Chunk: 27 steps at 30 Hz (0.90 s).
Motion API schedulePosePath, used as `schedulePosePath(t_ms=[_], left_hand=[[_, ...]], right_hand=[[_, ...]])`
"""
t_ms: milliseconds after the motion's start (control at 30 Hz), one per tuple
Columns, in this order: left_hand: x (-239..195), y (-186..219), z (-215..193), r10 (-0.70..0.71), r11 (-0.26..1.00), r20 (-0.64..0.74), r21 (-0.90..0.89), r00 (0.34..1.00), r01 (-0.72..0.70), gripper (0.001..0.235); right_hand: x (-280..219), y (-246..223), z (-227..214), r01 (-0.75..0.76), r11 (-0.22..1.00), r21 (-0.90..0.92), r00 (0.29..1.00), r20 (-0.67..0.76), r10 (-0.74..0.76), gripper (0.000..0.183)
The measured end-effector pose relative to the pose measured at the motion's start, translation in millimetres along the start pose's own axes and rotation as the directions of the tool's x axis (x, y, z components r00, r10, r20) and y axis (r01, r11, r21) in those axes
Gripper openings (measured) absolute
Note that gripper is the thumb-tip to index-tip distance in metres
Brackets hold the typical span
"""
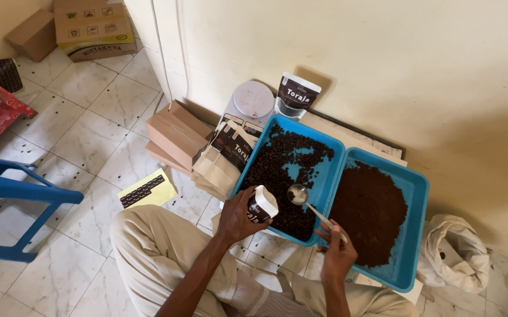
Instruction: Scooping roasted coffee beans from a tray into a small container using a spoon.
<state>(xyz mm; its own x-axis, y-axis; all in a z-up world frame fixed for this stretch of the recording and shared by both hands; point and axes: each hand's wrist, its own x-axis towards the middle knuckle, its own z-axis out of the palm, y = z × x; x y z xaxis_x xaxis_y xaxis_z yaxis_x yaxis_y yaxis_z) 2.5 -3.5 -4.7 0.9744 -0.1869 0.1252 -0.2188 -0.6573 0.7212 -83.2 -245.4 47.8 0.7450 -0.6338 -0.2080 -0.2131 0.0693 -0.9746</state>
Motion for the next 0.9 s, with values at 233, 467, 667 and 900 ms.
schedulePosePath(t_ms=[233, 467, 667, 900], left_hand=[[-2.5, -0.8, 0.6, -0.016, 0.999, 0.026, 0.028, 1.0, 0.016, 0.103], [-1.6, -0.3, 0.9, -0.002, 1.0, 0.01, 0.016, 1.0, 0.002, 0.102], [-4.4, 0.7, -3.1, 0.011, 1.0, 0.005, -0.007, 1.0, -0.011, 0.102], [0.2, 2.0, -6.0, 0.056, 0.995, -0.067, -0.084, 0.996, -0.062, 0.096]], right_hand=[[-37.3, -39.0, -3.1, 0.248, 0.934, -0.259, 0.96, -0.061, -0.272, 0.036], [-55.8, -14.8, -9.1, 0.664, 0.601, -0.445, 0.747, 0.41, -0.523, 0.04], [-44.6, -14.4, -13.2, 0.659, 0.569, -0.492, 0.75, 0.366, -0.552, 0.038], [-14.0, 29.8, -12.1, 0.651, 0.531, -0.543, 0.749, 0.346, -0.565, 0.039]])
